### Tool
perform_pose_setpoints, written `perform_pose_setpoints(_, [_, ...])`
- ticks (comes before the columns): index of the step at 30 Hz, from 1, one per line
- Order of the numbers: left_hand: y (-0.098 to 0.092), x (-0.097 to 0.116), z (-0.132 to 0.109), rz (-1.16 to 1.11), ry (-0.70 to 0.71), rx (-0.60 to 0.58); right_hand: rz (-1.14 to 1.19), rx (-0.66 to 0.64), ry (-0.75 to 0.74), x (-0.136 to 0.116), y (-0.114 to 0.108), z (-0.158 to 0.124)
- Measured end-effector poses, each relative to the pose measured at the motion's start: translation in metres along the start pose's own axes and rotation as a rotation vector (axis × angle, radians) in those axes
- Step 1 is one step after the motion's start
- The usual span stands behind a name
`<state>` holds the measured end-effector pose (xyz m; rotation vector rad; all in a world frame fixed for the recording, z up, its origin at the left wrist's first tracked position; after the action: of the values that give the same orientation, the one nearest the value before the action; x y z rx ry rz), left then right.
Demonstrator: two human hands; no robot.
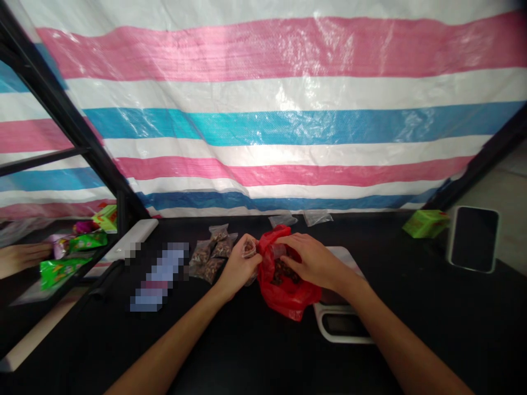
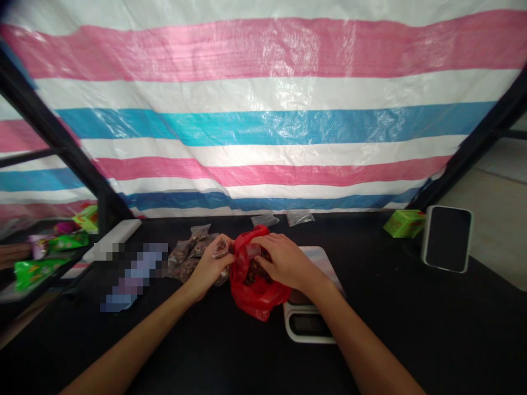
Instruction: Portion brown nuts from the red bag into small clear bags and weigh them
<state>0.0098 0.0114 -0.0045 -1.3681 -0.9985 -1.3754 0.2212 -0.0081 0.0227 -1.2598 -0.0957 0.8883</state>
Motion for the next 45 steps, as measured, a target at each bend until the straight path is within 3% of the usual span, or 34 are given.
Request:
perform_pose_setpoints(3, [-0.001, -0.001, 0.0, 0.142, 0.154, 0.005, 0.026, 0.018, 0.007, -0.002, -0.002, 0.001])
perform_pose_setpoints(8, [-0.007, 0.003, -0.004, 0.477, 0.443, 0.197, -0.01, -0.005, -0.027, -0.002, -0.007, -0.002])
perform_pose_setpoints(11, [-0.009, 0.005, -0.007, 0.47, 0.436, 0.167, 0.002, -0.021, -0.053, -0.004, -0.011, -0.003])
perform_pose_setpoints(15, [-0.003, 0.004, -0.012, 0.457, 0.453, 0.107, 0.101, 0.099, -0.058, -0.016, -0.015, 0.0])
perform_pose_setpoints(20, [0.006, -0.001, -0.018, 0.339, 0.437, -0.086, 0.235, 0.114, -0.151, -0.037, -0.006, 0.004])
perform_pose_setpoints(28, [0.009, -0.003, -0.017, 0.23, 0.421, -0.196, 0.359, 0.142, -0.178, -0.038, 0.002, 0.004])
perform_pose_setpoints(33, [0.006, 0.0, -0.015, 0.221, 0.421, -0.163, 0.61, 0.202, -0.084, -0.032, -0.001, 0.004])
perform_pose_setpoints(39, [-0.008, 0.004, -0.009, 0.552, 0.479, -0.157, 0.829, 0.294, 0.15, 0.002, -0.035, -0.003])
perform_pose_setpoints(45, [-0.013, 0.006, -0.006, 0.701, 0.572, -0.122, 0.759, -0.12, 0.335, 0.036, -0.081, -0.036])
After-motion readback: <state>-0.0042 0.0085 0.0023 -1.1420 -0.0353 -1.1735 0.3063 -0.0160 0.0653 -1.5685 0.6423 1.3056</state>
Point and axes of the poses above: each hand's wrist, its own z-axis towards the middle knuckle, its own y-axis out of the palm, x = y × z, the point moved 1 cm from there along z, towards the middle knuckle, and after that the axes turned 3 degrees about -y, right-handed, at the moved point
